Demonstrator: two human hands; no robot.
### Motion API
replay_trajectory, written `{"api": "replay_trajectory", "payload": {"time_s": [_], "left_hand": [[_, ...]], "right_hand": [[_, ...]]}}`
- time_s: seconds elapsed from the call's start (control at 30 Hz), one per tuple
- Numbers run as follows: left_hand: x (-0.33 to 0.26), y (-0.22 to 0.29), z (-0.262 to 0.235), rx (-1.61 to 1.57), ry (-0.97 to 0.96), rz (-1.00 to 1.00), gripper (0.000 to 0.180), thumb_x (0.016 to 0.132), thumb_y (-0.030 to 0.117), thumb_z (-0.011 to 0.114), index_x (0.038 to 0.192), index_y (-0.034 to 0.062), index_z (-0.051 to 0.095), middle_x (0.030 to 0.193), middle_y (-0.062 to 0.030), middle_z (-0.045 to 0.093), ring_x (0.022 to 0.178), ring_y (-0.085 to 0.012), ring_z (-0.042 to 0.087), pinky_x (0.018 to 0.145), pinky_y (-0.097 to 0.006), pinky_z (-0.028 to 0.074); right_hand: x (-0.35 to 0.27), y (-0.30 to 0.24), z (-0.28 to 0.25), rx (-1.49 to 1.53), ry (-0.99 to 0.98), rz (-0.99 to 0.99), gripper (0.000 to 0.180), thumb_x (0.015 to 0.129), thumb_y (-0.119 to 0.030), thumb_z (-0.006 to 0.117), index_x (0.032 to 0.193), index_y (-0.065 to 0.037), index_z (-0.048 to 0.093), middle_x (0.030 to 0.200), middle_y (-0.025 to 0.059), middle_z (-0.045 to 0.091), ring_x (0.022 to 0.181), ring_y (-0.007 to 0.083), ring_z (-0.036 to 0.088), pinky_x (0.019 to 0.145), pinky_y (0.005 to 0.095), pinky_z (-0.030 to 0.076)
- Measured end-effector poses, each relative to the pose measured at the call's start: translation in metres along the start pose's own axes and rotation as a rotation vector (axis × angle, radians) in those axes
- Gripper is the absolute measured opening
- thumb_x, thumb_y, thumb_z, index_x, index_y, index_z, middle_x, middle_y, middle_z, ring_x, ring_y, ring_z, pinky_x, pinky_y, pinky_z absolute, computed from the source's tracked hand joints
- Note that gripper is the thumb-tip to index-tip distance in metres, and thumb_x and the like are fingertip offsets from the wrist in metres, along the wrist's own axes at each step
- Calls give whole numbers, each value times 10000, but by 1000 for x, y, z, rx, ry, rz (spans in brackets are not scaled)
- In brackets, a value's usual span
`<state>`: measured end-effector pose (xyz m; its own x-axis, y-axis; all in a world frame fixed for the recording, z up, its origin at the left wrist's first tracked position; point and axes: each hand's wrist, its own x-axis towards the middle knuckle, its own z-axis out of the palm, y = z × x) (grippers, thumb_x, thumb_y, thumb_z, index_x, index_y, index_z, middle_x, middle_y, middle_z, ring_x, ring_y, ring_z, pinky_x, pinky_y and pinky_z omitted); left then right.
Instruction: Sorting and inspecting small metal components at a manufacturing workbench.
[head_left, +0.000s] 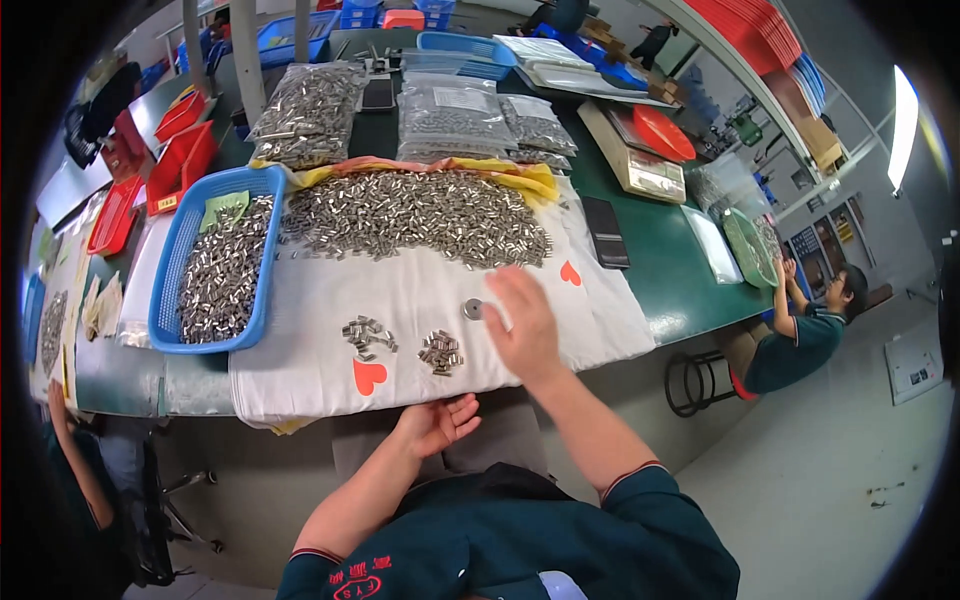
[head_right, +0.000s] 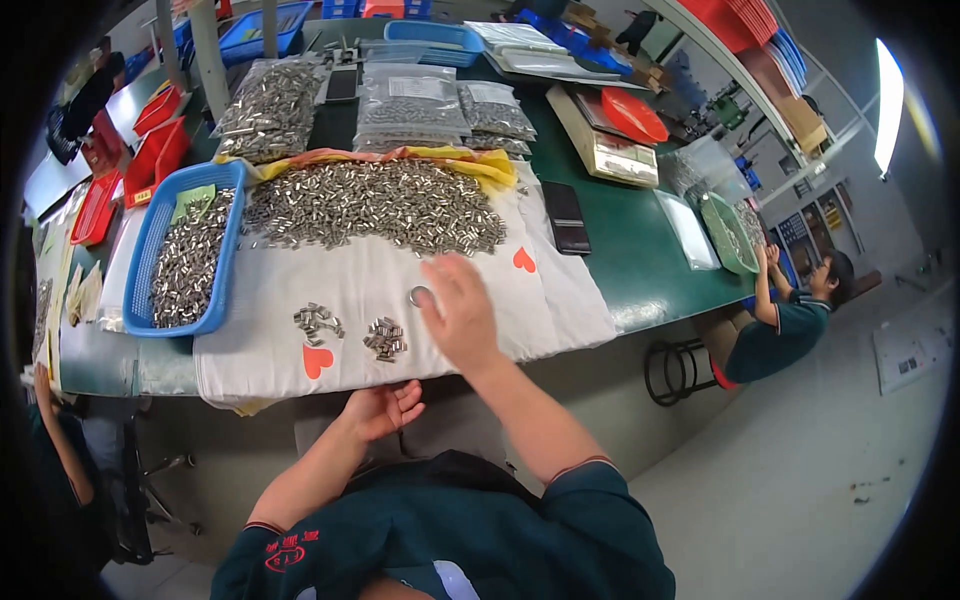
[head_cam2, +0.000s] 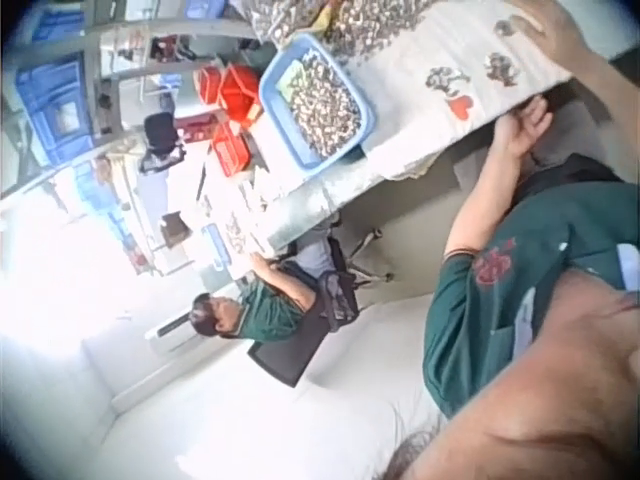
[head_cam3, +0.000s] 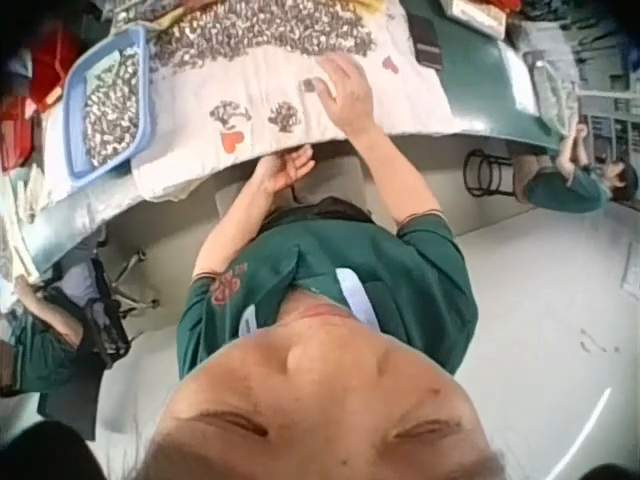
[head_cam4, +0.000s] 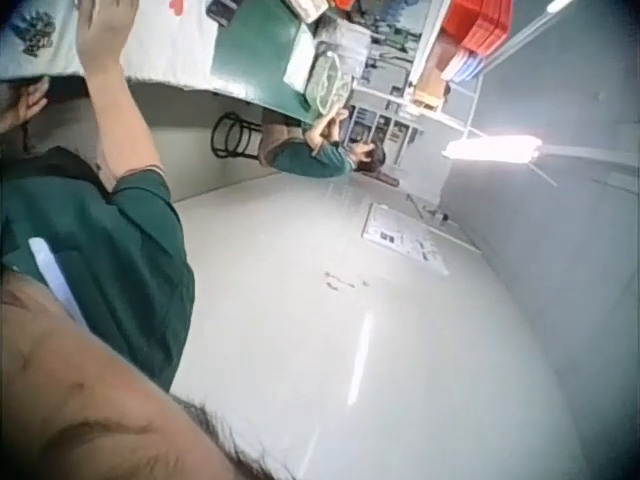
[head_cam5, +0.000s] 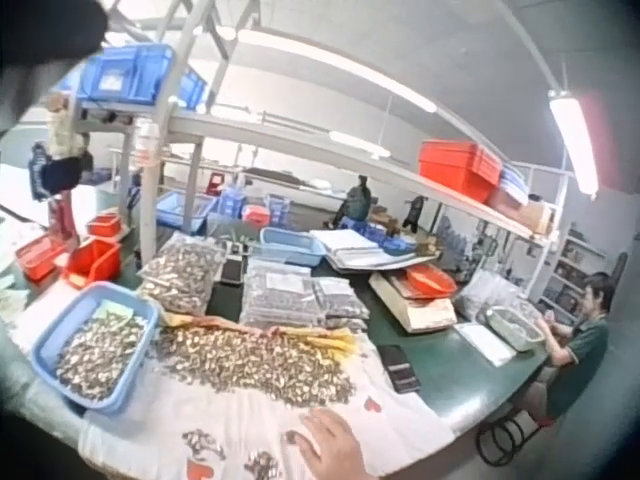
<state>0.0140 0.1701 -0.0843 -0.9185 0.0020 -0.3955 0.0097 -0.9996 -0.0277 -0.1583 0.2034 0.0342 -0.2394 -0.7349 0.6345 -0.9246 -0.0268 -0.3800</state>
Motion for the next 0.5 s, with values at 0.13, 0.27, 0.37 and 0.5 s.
{"api": "replay_trajectory", "payload": {"time_s": [0.13, 0.27, 0.37, 0.5], "left_hand": [[10, -4, 10, 43, 46, -4, 359, 938, 329, 301, 1024, 49, 508, 911, -82, 604, 872, -218, 604, 830, -423, 464], [8, -5, 8, 32, 43, 6, 357, 940, 323, 293, 1019, 47, 505, 907, -82, 604, 869, -216, 604, 823, -419, 469], [3, -4, 7, 30, 63, 23, 359, 938, 328, 297, 1019, 46, 505, 909, -84, 602, 868, -220, 603, 822, -419, 470], [1, -6, 7, 27, 83, 24, 359, 936, 331, 302, 1023, 46, 503, 923, -88, 596, 871, -225, 600, 822, -422, 471]], "right_hand": [[10, 110, -74, -564, 84, 375, 349, 782, -149, 557, 1106, -20, 526, 968, 188, 570, 917, 350, 526, 806, 407, 422], [16, 177, -97, -686, -176, 715, 310, 799, -171, 497, 1090, -90, 565, 960, 145, 615, 893, 324, 580, 776, 390, 463], [21, 189, -91, -672, -184, 689, 282, 789, -138, 469, 1036, -123, 605, 994, 115, 619, 915, 295, 587, 784, 374, 470], [21, 199, -89, -662, -171, 704, 294, 760, -85, 446, 984, -126, 632, 1011, 105, 616, 937, 280, 582, 797, 361, 467]]}}
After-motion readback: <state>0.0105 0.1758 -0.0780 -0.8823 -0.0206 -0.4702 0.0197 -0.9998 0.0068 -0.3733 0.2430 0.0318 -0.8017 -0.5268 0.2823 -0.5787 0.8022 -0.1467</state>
